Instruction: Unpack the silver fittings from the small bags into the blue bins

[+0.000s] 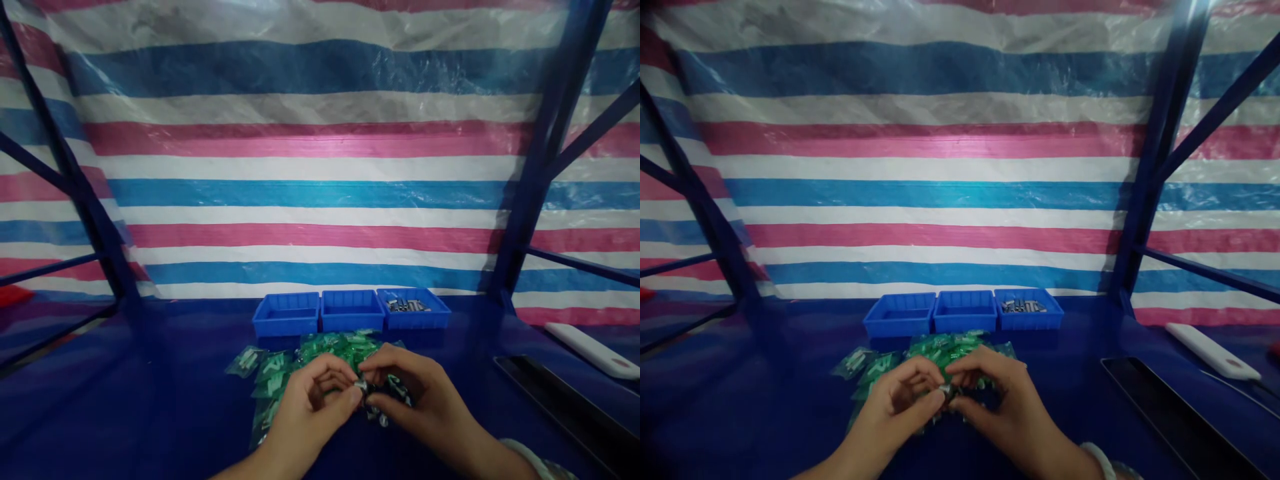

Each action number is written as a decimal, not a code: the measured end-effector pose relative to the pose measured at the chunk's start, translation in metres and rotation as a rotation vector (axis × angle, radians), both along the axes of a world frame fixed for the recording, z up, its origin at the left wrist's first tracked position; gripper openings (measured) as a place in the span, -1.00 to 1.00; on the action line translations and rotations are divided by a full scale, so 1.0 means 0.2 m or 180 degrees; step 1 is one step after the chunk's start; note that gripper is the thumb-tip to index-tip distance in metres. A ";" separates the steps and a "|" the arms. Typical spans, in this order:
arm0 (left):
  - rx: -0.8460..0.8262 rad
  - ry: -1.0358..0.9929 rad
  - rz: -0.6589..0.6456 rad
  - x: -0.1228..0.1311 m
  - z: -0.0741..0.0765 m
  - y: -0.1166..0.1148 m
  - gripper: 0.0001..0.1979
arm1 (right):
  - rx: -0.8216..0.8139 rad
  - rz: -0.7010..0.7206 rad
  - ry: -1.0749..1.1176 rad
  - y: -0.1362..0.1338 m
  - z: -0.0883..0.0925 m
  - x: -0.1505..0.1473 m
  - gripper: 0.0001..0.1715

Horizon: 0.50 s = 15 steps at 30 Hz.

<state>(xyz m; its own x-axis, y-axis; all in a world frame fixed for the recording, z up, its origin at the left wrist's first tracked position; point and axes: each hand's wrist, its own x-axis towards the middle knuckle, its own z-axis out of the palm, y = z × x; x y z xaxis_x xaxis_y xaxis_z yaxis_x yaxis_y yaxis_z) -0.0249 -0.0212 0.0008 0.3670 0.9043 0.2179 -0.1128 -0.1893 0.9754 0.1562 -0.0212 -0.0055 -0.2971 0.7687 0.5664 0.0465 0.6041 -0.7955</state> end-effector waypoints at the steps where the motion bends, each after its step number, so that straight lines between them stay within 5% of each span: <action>1: 0.0200 0.0065 0.0080 0.00 0.00 0.00 -0.89 | -0.0269 0.0155 0.0126 0.00 0.00 0.00 -0.70; 7: 0.1945 0.0589 0.0601 -0.02 0.01 0.01 -0.87 | -0.1303 0.0595 0.0447 0.00 -0.03 -0.03 -0.79; 11: 0.2414 0.0698 0.0654 -0.01 0.01 -0.01 -0.83 | -0.0858 0.0158 0.0463 -0.01 -0.06 -0.04 -0.90; 15: 0.1986 0.0514 0.0444 0.00 0.01 -0.01 -0.86 | 0.0112 -0.0274 0.0187 -0.03 -0.05 -0.04 -0.88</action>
<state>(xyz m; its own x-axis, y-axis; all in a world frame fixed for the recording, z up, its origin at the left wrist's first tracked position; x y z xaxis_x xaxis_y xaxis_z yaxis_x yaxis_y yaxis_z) -0.0246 -0.0233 0.0019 0.3277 0.6675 0.6686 0.0923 -0.7269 0.6805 0.1488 -0.0268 -0.0145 -0.1963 0.7693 0.6080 0.0534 0.6275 -0.7768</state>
